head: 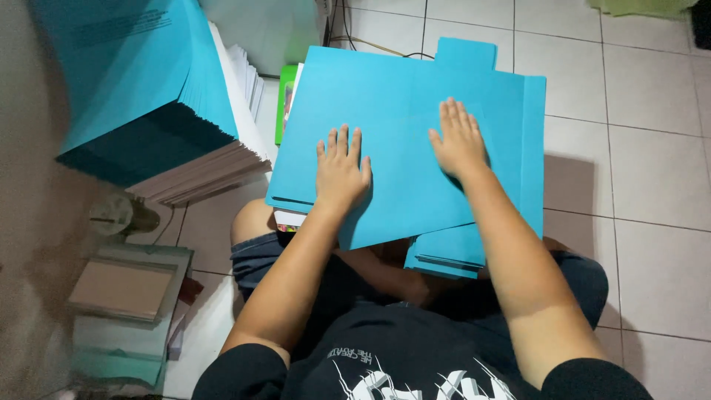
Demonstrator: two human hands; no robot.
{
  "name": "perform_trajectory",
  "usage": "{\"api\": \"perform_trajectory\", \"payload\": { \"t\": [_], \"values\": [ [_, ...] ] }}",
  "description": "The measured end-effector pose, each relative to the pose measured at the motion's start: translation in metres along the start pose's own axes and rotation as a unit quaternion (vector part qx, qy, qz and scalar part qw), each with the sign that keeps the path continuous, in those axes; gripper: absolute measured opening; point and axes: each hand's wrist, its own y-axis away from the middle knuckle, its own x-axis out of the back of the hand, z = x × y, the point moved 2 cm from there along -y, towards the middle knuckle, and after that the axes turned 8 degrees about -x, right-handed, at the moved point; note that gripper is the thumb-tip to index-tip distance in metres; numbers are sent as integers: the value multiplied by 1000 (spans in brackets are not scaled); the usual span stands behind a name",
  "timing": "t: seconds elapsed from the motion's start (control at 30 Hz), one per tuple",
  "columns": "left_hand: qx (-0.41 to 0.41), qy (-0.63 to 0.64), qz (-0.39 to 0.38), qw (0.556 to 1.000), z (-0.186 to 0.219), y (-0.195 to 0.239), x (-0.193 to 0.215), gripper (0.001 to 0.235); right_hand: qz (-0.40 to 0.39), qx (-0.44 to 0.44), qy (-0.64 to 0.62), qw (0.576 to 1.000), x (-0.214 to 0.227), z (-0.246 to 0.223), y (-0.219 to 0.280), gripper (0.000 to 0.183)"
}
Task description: The person sits on the floor and repeatedly folds light blue paper sheets in half. They smooth the creases with their hands and stack the folded sheets on top of a book placed on their lap.
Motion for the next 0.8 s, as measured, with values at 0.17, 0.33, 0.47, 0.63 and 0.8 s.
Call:
{"api": "perform_trajectory", "payload": {
  "t": [0.17, 0.33, 0.47, 0.63, 0.8],
  "values": [
    [9, -2, 74, 997, -8, 0, -12, 64, -10, -54, -18, 998, 10, 46, 50, 74],
    [-81, -16, 98, 992, 19, 45, -18, 66, -11, -56, -25, 998, 4, 60, 61, 73],
    [-74, -48, 62, 994, 32, 95, -26, 74, -7, -59, -29, 998, 3, 59, 59, 74],
    [-21, -75, -11, 997, 19, 62, -29, 88, -5, -59, -31, 998, 2, 58, 62, 76],
    [-104, -51, -20, 993, 24, -33, -29, 73, -11, -67, -21, 997, 13, 53, 64, 84]
  ]
}}
